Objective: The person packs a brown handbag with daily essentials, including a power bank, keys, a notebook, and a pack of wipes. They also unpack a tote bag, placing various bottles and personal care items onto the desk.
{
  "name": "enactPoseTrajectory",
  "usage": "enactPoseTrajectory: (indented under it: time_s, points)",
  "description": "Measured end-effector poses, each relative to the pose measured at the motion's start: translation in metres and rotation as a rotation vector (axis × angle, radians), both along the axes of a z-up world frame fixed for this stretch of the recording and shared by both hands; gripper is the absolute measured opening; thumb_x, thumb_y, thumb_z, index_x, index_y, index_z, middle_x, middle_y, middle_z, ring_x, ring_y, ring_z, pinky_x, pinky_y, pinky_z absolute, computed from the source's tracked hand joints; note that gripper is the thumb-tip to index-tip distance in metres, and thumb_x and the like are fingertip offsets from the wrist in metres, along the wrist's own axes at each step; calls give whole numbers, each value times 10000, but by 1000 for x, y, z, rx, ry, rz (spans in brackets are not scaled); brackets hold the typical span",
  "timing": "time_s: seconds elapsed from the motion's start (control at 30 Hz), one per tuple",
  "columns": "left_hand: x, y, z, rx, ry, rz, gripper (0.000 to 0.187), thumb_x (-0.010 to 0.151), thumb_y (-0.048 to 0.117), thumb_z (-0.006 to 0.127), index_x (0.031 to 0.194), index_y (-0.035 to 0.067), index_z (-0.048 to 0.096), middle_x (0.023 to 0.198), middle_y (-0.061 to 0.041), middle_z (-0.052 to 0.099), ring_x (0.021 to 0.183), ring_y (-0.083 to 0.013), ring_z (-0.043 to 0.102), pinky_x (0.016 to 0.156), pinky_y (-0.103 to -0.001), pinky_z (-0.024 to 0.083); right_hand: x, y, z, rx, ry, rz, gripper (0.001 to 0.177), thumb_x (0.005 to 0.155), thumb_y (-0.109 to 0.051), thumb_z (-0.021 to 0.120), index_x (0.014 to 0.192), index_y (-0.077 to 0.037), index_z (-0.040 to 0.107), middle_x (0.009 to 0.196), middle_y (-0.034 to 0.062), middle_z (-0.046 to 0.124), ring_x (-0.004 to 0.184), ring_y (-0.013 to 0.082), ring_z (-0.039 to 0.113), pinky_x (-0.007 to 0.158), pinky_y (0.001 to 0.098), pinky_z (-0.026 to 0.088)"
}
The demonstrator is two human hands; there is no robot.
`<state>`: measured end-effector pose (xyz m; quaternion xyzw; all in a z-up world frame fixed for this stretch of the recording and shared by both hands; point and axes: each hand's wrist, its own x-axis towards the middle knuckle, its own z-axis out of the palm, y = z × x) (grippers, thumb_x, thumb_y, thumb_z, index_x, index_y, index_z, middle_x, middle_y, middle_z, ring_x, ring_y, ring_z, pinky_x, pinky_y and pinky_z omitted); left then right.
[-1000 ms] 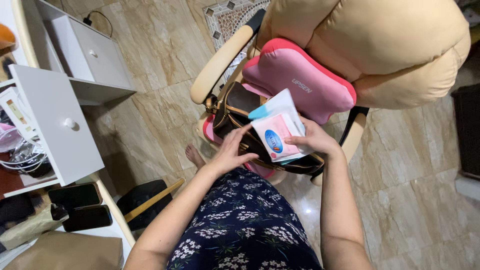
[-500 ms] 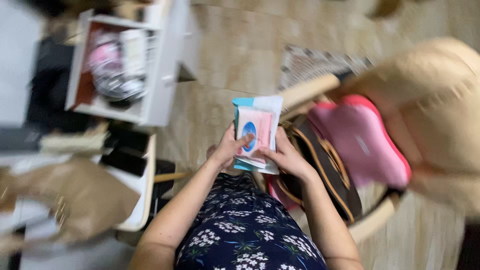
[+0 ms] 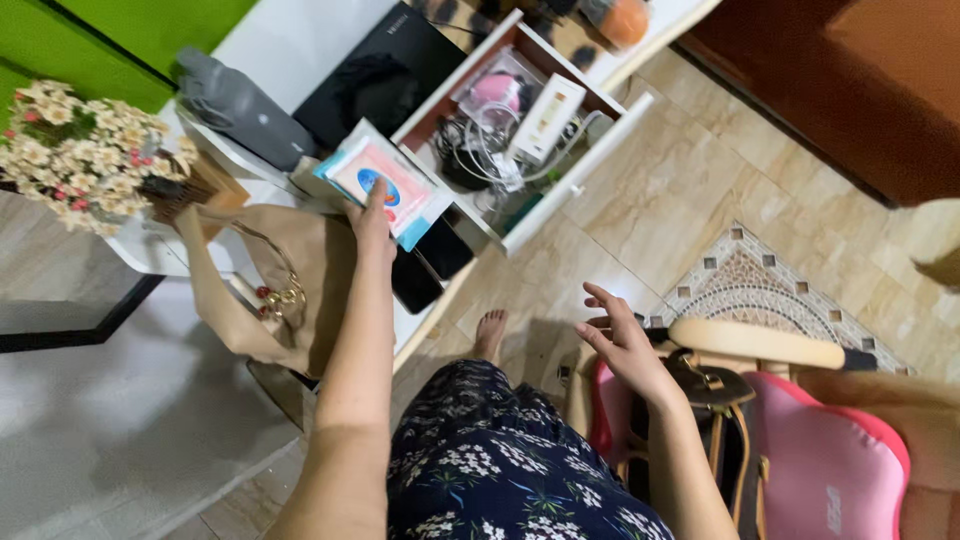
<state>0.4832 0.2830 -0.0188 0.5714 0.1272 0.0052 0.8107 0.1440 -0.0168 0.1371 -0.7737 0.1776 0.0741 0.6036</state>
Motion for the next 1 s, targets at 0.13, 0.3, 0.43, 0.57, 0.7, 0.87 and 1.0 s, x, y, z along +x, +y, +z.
enactPoseTrajectory:
  time_s: [0.13, 0.3, 0.43, 0.57, 0.7, 0.87, 1.0]
  points:
    - [42, 23, -58, 276, 173, 73, 659, 901, 190, 783, 1427, 21, 424, 1123, -93, 678, 792, -148, 662, 569, -291, 481, 26, 4, -4, -32, 15, 19, 622, 941, -264, 671, 1503, -136, 440, 1349, 148, 543, 1128, 256, 649, 931, 375, 555]
    - [73, 26, -71, 264, 78, 112, 843, 865, 215, 789, 1549, 6, 343, 1295, -183, 664, 903, -273, 686, 699, -381, 534, 38, 6, -6, -39, 49, -30, 576, 944, -271, 669, 1472, -130, 488, 1328, 133, 568, 1120, 246, 667, 937, 369, 557]
    - [79, 10, -32, 1122, 179, 42, 1182, 861, 371, 900, 1586, 39, 28, 1586, -296, 214, 1442, -461, 244, 1051, -634, 241, 28, 5, -5, -36, 30, -70, 561, 957, -275, 652, 1474, -126, 493, 1331, 129, 571, 1125, 231, 653, 939, 355, 539]
    - [58, -40, 26, 1027, -334, 21, 1117, 923, 278, 856, 1626, 12, 30, 1596, -336, 215, 1496, -463, 205, 1211, -556, 178, 4, -3, -11, -110, 48, -148, 551, 945, -261, 669, 1461, -126, 529, 1294, 118, 599, 1112, 218, 632, 916, 341, 526]
    - [-10, -125, 76, 868, -664, -228, 985, 973, 206, 805, 1684, 47, 141, 1670, -288, 270, 1546, -423, 273, 1317, -535, 211, -34, -16, -23, -130, 1, -228, 518, 957, -234, 682, 1438, -96, 549, 1274, 111, 625, 1129, 214, 616, 936, 335, 505]
    - [-159, -232, 107, 770, -917, -814, 555, 906, 160, 781, 1406, 85, 555, 1467, -185, 466, 1423, -390, 366, 1217, -512, 278, -114, -46, -39, -126, -98, -459, 420, 986, -203, 671, 1370, -51, 601, 1247, 95, 667, 1144, 189, 624, 987, 327, 491]
    - [-281, -280, 100, 578, -944, -1402, 426, 891, 104, 724, 1303, 155, 631, 1313, -153, 553, 1313, -353, 487, 1142, -476, 416, -216, -69, -59, -110, -56, -823, 360, 989, -166, 648, 1321, -28, 631, 1167, 58, 659, 1029, 162, 629, 905, 328, 515]
